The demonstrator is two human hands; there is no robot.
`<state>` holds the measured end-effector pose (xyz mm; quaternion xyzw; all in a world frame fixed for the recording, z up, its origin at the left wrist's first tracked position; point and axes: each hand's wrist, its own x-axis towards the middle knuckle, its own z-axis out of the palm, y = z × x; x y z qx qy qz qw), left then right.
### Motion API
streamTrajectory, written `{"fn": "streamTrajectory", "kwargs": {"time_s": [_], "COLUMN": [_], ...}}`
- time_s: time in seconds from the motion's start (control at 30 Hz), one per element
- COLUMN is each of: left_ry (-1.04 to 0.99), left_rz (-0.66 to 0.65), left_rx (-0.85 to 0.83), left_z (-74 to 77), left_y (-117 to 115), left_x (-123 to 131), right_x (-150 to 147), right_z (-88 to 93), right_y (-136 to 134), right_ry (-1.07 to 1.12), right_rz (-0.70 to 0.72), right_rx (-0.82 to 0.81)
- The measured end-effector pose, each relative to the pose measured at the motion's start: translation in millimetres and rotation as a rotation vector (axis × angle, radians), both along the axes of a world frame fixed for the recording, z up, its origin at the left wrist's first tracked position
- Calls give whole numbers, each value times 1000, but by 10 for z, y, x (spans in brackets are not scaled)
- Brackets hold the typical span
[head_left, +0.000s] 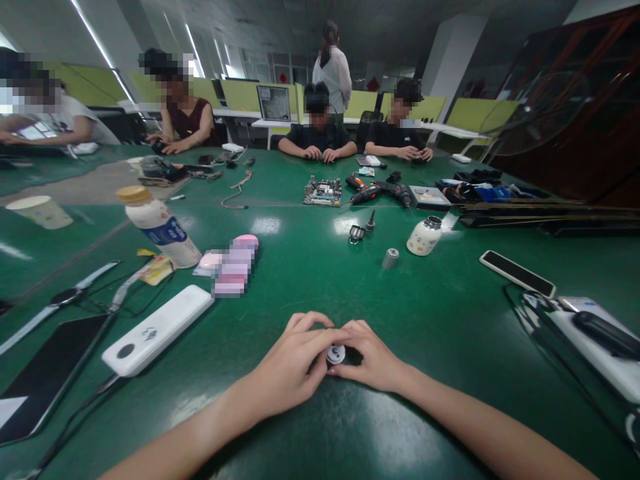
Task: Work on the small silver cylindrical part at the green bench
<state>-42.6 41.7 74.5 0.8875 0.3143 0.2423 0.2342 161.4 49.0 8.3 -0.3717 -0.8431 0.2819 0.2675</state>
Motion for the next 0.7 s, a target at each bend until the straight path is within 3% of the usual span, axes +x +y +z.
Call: {"fn": "streamTrajectory", "kwargs": {"time_s": [0.23, 0.5, 0.7], "left_ry": [6, -9, 20], "left_rz": [2, 53, 45], "left_rx": [12, 79, 95], "left_z": [19, -70, 9], "left_y": [0, 47, 8], "left_x": [3, -9, -9], "right_x": [2, 1, -9], "right_z": [2, 21, 19], "right_y": [3, 1, 0], "right_ry": [-11, -34, 17], "right_rz": [15, 12, 12], "right_rx": [-1, -4, -9]}}
